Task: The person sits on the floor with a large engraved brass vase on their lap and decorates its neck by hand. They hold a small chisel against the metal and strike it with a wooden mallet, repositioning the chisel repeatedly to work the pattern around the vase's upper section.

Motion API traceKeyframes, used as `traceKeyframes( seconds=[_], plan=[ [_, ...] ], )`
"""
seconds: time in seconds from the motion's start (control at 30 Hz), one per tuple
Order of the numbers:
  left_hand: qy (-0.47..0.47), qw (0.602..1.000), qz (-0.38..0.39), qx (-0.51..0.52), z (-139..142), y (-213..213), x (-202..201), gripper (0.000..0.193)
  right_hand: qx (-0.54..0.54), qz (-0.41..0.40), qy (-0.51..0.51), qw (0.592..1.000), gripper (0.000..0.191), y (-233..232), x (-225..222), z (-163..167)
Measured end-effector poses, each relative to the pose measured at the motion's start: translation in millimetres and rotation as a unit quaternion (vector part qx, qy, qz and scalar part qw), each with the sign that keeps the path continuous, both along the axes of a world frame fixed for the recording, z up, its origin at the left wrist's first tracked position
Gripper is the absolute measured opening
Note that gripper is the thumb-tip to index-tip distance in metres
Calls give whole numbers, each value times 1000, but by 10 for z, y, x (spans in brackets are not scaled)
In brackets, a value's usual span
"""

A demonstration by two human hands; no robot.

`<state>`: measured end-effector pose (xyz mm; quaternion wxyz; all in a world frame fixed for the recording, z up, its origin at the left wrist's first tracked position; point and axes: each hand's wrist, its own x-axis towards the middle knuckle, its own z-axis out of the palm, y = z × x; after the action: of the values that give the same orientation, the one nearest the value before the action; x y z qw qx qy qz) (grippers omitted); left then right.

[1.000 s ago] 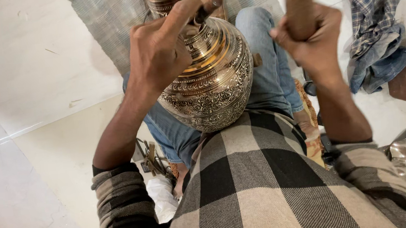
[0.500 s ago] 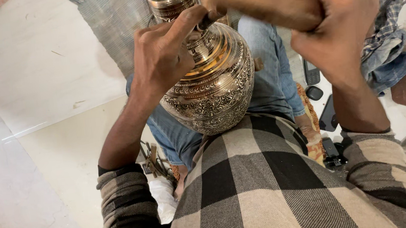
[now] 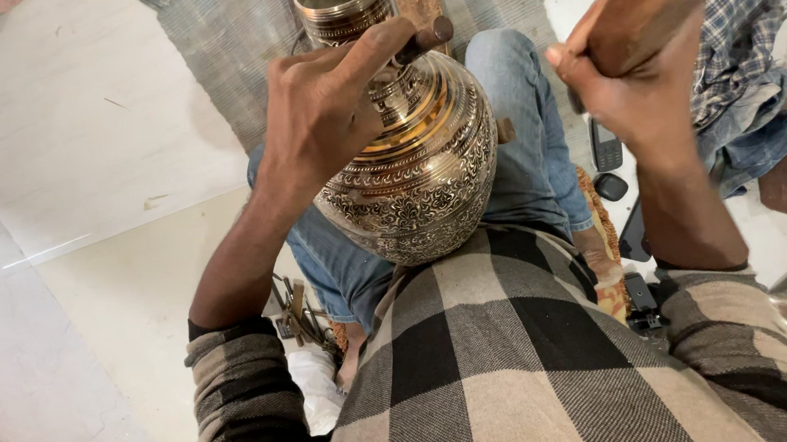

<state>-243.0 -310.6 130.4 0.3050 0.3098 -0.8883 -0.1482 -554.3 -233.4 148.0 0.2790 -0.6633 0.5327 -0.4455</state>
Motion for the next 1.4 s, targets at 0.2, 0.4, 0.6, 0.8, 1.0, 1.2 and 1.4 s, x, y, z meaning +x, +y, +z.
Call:
traceKeyframes(
  seconds=[0.2, 0.4, 0.6, 0.8, 1.0, 1.2, 1.4],
  plan=[
    [-9, 1000, -5, 12, 44, -3, 6, 72, -24, -27, 70, 997, 7, 60, 14, -9],
    [-18, 1000, -13, 4, 96, -18, -2, 71, 51, -72, 11, 996, 12, 42, 69, 105],
    [-42, 999, -9, 33, 108, -30, 5, 71, 68, -77, 2, 995, 12, 35, 86, 154],
    [-43, 998, -15, 30, 38, -51, 4, 71, 4, -45, 60, 997, 12, 121, 45, 72],
    [-42, 999, -24, 16, -27, -83, 21, 72, -9, -41, 140, 989, 16, 77, 11, 95],
    [-38, 999, -34, 1, -68, -123, 19, 65, -34, -77, 305, 949, 17, 213, -1, 145],
    [442, 875, -14, 198, -22, -108, 123, 25, 240, -127, -160, 949, 11, 482, 47, -570]
  ],
)
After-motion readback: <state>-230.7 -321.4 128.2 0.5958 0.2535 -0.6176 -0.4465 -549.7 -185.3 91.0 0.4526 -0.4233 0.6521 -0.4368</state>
